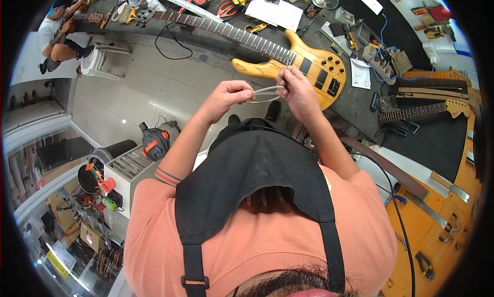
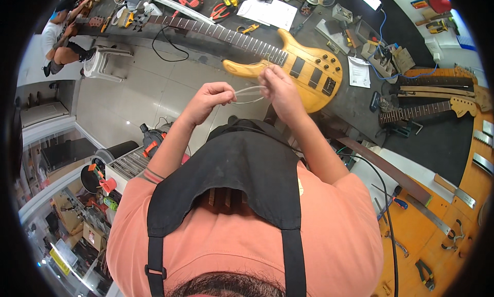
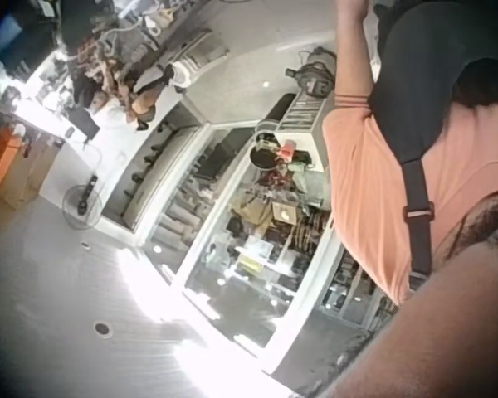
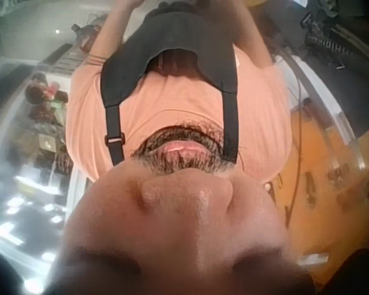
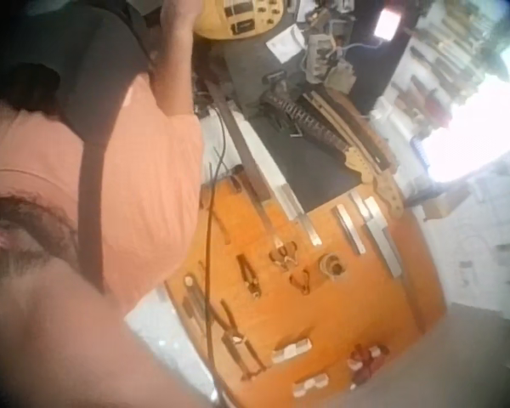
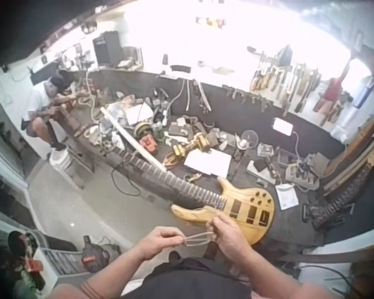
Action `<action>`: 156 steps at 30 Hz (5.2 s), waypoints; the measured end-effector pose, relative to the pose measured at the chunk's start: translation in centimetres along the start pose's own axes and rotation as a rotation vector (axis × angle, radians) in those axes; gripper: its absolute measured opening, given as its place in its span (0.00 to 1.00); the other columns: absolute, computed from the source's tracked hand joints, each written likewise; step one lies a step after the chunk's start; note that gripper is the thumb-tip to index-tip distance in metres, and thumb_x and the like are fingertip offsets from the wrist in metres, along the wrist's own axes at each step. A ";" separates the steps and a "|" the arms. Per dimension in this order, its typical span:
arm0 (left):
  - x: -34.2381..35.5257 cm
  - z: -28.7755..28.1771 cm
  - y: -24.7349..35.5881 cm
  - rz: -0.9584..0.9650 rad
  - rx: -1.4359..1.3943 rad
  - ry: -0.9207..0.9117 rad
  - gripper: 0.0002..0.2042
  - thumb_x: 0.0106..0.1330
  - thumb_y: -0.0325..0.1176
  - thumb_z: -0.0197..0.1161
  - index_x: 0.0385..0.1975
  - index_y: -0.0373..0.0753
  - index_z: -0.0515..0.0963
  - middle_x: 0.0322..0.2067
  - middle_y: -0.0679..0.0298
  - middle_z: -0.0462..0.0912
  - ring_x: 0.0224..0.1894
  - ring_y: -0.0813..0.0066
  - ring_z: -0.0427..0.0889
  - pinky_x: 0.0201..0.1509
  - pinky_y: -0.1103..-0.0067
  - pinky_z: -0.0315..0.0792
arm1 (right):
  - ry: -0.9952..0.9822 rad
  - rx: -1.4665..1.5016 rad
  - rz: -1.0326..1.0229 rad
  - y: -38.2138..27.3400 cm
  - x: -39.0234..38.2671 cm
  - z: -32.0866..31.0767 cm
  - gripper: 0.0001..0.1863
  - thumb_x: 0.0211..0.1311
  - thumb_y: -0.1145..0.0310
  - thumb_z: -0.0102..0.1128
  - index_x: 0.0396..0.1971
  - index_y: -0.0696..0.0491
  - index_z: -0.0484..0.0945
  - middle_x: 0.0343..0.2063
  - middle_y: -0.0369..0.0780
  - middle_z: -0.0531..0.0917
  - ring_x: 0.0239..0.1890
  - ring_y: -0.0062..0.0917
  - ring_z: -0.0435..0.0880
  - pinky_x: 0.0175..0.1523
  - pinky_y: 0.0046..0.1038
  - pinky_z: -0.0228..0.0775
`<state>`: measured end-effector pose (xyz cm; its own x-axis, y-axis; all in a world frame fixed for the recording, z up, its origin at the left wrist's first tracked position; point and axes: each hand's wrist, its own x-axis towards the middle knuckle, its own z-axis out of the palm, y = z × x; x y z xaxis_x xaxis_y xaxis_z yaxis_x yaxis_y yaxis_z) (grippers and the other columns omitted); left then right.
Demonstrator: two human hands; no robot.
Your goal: The person strings a yellow electric guitar by hand, threading strings through the bridge and winding them onto the tuning pegs. The person uses a white cloth to wipe the guitar's fretboard and body during the process.
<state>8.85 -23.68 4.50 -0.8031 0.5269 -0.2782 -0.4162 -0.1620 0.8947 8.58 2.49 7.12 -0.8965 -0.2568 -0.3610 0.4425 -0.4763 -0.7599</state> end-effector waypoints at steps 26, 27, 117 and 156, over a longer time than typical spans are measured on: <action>-2.4 4.7 1.6 -0.069 1.519 0.312 0.14 0.81 0.37 0.57 0.50 0.36 0.86 0.49 0.56 0.89 0.55 0.59 0.86 0.58 0.64 0.79 | -0.078 0.148 0.014 -0.8 -0.1 2.3 0.11 0.83 0.71 0.50 0.56 0.59 0.76 0.40 0.35 0.78 0.34 0.17 0.72 0.40 0.22 0.64; -1.4 5.6 1.6 -0.244 1.556 0.309 0.14 0.80 0.37 0.59 0.53 0.37 0.87 0.48 0.58 0.89 0.55 0.57 0.85 0.58 0.63 0.78 | -0.089 0.113 -0.020 -0.8 -0.4 2.6 0.10 0.83 0.72 0.51 0.55 0.59 0.77 0.40 0.35 0.78 0.33 0.17 0.72 0.40 0.22 0.64; 5.1 2.1 -10.2 -0.258 0.621 -0.475 0.10 0.80 0.33 0.59 0.47 0.33 0.81 0.32 0.67 0.82 0.38 0.78 0.79 0.47 0.77 0.75 | 0.726 -0.370 -0.426 -2.6 -5.0 -10.2 0.13 0.88 0.63 0.47 0.58 0.49 0.79 0.25 0.22 0.64 0.18 0.06 0.57 0.20 0.15 0.49; 23.5 14.7 -9.3 -0.736 1.414 -0.742 0.17 0.77 0.43 0.61 0.41 0.33 0.87 0.40 0.48 0.91 0.47 0.48 0.89 0.55 0.59 0.78 | 0.768 -0.983 -0.168 3.5 -0.8 -40.6 0.06 0.71 0.72 0.60 0.42 0.59 0.78 0.43 0.49 0.84 0.48 0.43 0.86 0.57 0.41 0.78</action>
<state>0.17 2.45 -5.24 -0.1213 0.4507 -0.8844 0.4086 0.8347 0.3693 9.87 35.16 -17.18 -0.8681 0.4583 -0.1908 0.4139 0.4559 -0.7880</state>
